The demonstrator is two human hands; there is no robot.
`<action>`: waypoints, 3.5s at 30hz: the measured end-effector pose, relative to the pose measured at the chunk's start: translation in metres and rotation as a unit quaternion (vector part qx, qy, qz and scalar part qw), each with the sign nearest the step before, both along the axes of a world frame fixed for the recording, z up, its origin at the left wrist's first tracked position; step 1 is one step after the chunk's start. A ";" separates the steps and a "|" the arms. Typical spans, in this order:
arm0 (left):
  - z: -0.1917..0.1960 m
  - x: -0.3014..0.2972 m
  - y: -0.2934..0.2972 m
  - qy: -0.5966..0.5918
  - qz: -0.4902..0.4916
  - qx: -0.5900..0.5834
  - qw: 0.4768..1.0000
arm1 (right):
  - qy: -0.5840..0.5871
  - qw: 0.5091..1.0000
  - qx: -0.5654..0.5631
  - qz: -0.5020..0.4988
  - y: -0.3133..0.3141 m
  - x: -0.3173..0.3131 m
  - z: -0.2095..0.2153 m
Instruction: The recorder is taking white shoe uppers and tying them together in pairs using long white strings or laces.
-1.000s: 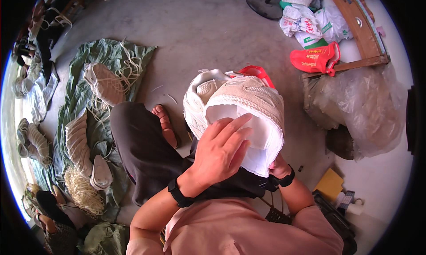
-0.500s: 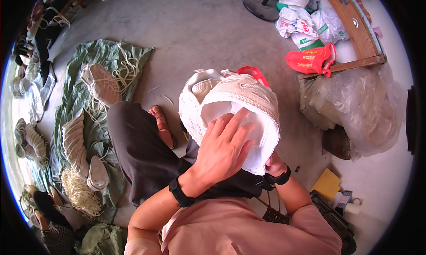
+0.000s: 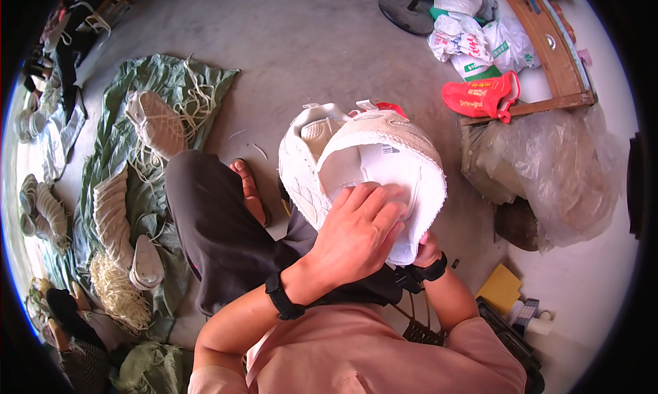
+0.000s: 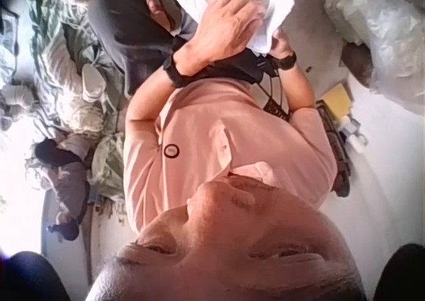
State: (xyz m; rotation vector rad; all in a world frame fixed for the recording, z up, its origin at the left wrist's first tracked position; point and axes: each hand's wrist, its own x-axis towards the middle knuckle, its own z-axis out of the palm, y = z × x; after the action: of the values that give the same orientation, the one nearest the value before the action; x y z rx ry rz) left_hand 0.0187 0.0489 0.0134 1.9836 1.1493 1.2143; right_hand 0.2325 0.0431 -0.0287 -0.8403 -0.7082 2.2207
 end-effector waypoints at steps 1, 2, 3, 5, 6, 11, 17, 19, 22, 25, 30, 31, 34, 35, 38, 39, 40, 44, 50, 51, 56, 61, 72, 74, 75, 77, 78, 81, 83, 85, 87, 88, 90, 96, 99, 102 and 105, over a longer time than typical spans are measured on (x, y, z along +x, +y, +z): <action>0.000 0.001 0.000 0.000 0.001 0.000 1.000 | 0.003 1.000 -0.004 0.007 0.000 0.000 -0.001; 0.000 0.003 0.001 0.009 0.019 -0.007 1.000 | 0.006 1.000 -0.008 0.013 -0.001 0.001 -0.002; 0.000 0.003 0.002 0.018 0.036 -0.014 0.999 | 0.005 1.000 -0.008 0.014 -0.001 0.002 -0.003; 0.002 0.002 0.004 0.021 0.022 -0.011 0.999 | 0.006 1.000 -0.013 0.013 -0.001 0.002 -0.005; 0.002 0.002 0.005 0.025 0.008 -0.007 1.000 | 0.005 1.000 -0.013 0.012 -0.001 0.002 -0.004; -0.001 -0.001 -0.003 -0.003 -0.042 -0.030 0.999 | 0.009 1.000 -0.003 0.000 0.001 -0.003 -0.003; -0.004 0.002 -0.004 -0.033 -0.029 -0.034 0.998 | 0.009 1.000 -0.019 0.023 0.003 0.000 -0.003; -0.003 0.005 0.002 -0.039 -0.001 -0.017 0.999 | 0.009 1.000 -0.014 0.024 0.004 -0.003 -0.003; -0.001 0.009 0.010 -0.027 0.014 -0.022 0.999 | 0.000 1.000 -0.005 0.010 0.003 -0.010 0.003; -0.001 0.010 0.012 -0.031 0.004 -0.020 0.999 | -0.015 1.000 -0.004 0.002 0.002 -0.008 0.002; 0.000 0.005 0.007 -0.022 -0.028 -0.047 0.998 | -0.028 0.999 -0.013 0.024 0.005 -0.007 0.004; 0.000 0.004 0.006 -0.023 -0.029 -0.048 0.998 | -0.026 0.999 -0.012 0.028 0.006 -0.008 0.004; -0.001 0.003 0.001 -0.024 -0.039 -0.055 0.997 | -0.021 0.999 -0.014 0.036 0.007 -0.006 0.000; -0.002 0.003 -0.002 -0.026 -0.051 -0.058 0.997 | -0.019 0.999 -0.014 0.038 0.007 -0.004 -0.001; -0.002 0.005 -0.002 -0.043 -0.038 -0.055 0.997 | -0.015 0.999 -0.014 0.047 0.008 -0.001 -0.001; -0.002 0.006 -0.001 -0.056 -0.011 -0.052 0.997 | -0.015 0.999 -0.015 0.047 0.008 -0.003 -0.001; -0.002 0.008 0.001 -0.056 -0.011 -0.052 0.997 | -0.018 0.999 -0.009 0.035 0.009 -0.007 0.001; 0.000 0.011 0.011 -0.037 0.010 -0.046 0.998 | -0.015 1.000 -0.007 0.022 0.008 -0.009 -0.001; 0.000 0.003 0.007 -0.033 -0.040 -0.094 0.994 | -0.022 0.999 -0.011 0.035 0.010 -0.010 0.004; -0.001 0.002 0.005 -0.039 -0.045 -0.107 0.992 | -0.021 0.999 -0.011 0.036 0.011 -0.012 0.005; -0.001 0.010 0.007 -0.078 0.015 -0.062 0.995 | -0.005 0.999 -0.005 0.041 0.012 -0.014 0.008; 0.001 0.005 0.003 -0.045 -0.048 -0.104 0.992 | -0.003 0.999 -0.016 0.048 0.009 -0.003 -0.001; 0.004 0.009 0.009 -0.057 -0.033 -0.086 0.994 | -0.010 1.000 0.010 0.016 0.010 -0.010 0.001; -0.002 0.008 0.007 -0.063 -0.043 -0.097 0.992 | -0.017 0.999 0.004 0.031 0.009 -0.007 -0.001; -0.004 0.007 0.006 -0.069 -0.052 -0.109 0.990 | -0.017 0.999 0.004 0.031 0.010 -0.007 0.000; -0.004 0.007 0.003 -0.085 -0.039 -0.108 0.990 | -0.016 0.999 -0.008 0.044 0.011 -0.009 0.004; -0.004 0.007 0.002 -0.101 -0.027 -0.108 0.989 | -0.016 0.999 -0.008 0.044 0.011 -0.011 0.005; 0.003 0.012 0.004 -0.118 0.015 -0.092 0.989 | -0.014 0.999 -0.012 0.036 0.010 -0.012 0.007; 0.002 0.011 0.006 -0.097 0.000 -0.084 0.992 | -0.027 0.999 -0.015 0.036 0.008 -0.006 0.001; 0.000 0.009 0.006 -0.075 -0.015 -0.075 0.994 | -0.013 0.999 -0.020 0.039 0.008 -0.005 0.000; -0.004 0.007 0.005 -0.096 -0.037 -0.111 0.988 | 0.004 0.999 -0.026 0.045 0.009 -0.007 0.000; -0.003 0.007 0.004 -0.095 -0.036 -0.112 0.989 | 0.000 0.999 -0.024 0.039 0.009 -0.010 0.003; 0.003 0.011 0.004 -0.119 0.012 -0.094 0.988 | -0.006 0.999 -0.021 0.031 0.010 -0.011 0.005; 0.000 0.005 -0.002 -0.096 -0.053 -0.094 0.990 | -0.003 1.000 -0.001 0.030 0.007 -0.002 -0.005; -0.003 0.000 -0.009 -0.062 -0.074 -0.126 0.987 | -0.026 0.999 0.009 0.029 0.009 -0.005 -0.001; 0.003 0.001 -0.013 -0.104 -0.037 -0.126 0.986 | -0.034 0.999 0.008 0.032 0.009 -0.003 -0.002; 0.002 0.007 -0.012 -0.113 -0.003 -0.082 0.990 | -0.007 0.999 0.007 0.050 0.008 0.002 -0.007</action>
State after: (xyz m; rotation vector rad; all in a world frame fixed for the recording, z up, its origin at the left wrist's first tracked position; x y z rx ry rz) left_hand 0.0257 0.0365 0.0154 1.6797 1.0891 1.2621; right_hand 0.2342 0.0510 -0.0359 -0.8307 -0.7863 2.2974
